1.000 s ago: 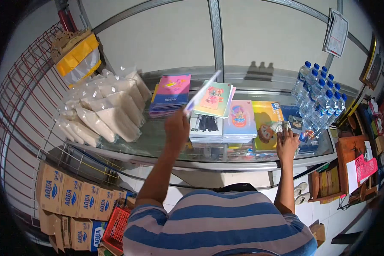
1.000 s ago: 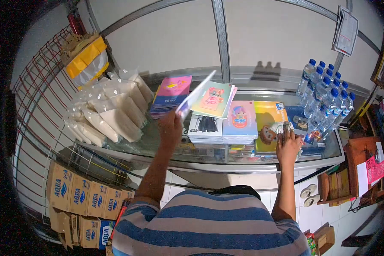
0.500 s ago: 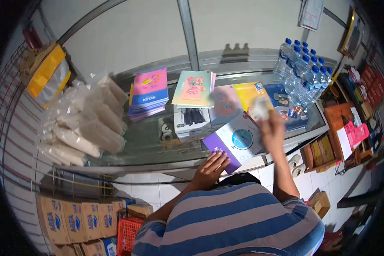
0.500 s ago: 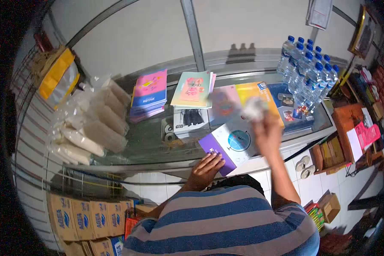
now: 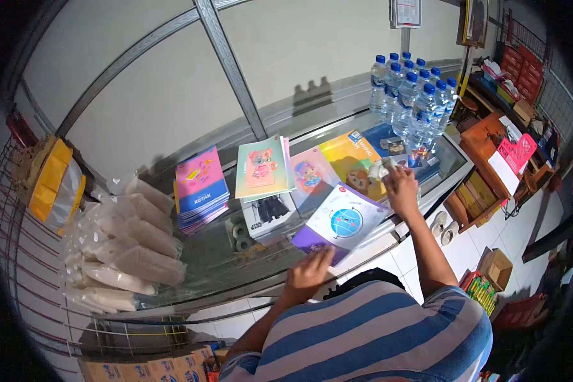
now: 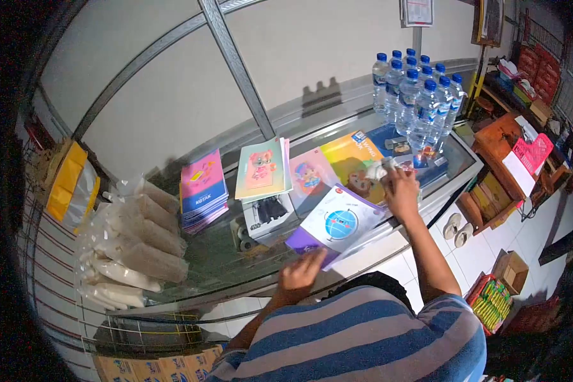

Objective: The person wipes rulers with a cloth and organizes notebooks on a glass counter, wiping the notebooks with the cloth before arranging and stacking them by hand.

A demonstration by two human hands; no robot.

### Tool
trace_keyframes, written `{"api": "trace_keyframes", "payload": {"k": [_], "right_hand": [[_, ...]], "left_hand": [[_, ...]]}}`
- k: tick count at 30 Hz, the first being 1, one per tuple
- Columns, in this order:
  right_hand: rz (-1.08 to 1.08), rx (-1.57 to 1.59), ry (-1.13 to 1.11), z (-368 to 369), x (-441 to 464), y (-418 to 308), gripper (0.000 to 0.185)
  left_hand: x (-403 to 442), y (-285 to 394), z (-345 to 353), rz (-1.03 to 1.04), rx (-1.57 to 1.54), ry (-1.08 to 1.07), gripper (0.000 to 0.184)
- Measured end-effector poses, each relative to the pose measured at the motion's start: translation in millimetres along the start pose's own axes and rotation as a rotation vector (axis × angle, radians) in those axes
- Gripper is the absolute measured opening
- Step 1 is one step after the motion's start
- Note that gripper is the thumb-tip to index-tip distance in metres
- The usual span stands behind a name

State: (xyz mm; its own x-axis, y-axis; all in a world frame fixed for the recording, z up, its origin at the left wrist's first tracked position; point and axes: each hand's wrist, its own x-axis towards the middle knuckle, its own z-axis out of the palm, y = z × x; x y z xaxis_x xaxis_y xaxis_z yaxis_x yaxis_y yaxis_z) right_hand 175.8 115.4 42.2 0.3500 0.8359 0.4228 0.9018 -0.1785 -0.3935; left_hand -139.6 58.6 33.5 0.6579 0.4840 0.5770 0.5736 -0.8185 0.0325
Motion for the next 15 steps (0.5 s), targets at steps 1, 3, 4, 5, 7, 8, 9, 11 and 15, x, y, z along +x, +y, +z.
{"api": "trace_keyframes", "payload": {"k": [1, 3, 4, 5, 7, 8, 9, 11, 15], "right_hand": [[-0.002, -0.002, 0.007, -6, 1, 4, 0.033], [0.155, 0.433, 0.104, -27, 0, 5, 0.032], [0.227, 0.653, 0.151, -38, 0, 5, 0.031], [0.297, 0.875, 0.195, -45, 0, 5, 0.031], [0.052, 0.835, 0.422, -42, -16, -24, 0.029], [-0.173, 0.857, 0.529, -45, -23, -47, 0.024], [-0.365, 0.738, 0.391, -41, -32, -56, 0.027], [-0.590, 0.445, 0.185, -40, -48, -71, 0.034], [-0.452, 0.364, 0.130, -29, -28, -39, 0.039]], "left_hand": [[3, -5, -2, -0.088, -0.072, 0.047, 0.037], [11, -13, -8, -0.179, -0.139, 0.102, 0.033], [20, -16, -11, -0.335, -0.261, 0.184, 0.028], [31, -15, -13, -0.489, -0.384, 0.269, 0.023], [56, -1, -4, -0.609, -0.659, 0.302, 0.021], [70, 10, 2, -0.722, -0.941, 0.320, 0.019], [82, 20, 9, -0.830, -1.224, 0.333, 0.018], [89, 38, 19, -0.946, -1.499, 0.342, 0.017], [99, 54, 34, -1.029, -1.551, 0.307, 0.017]]}}
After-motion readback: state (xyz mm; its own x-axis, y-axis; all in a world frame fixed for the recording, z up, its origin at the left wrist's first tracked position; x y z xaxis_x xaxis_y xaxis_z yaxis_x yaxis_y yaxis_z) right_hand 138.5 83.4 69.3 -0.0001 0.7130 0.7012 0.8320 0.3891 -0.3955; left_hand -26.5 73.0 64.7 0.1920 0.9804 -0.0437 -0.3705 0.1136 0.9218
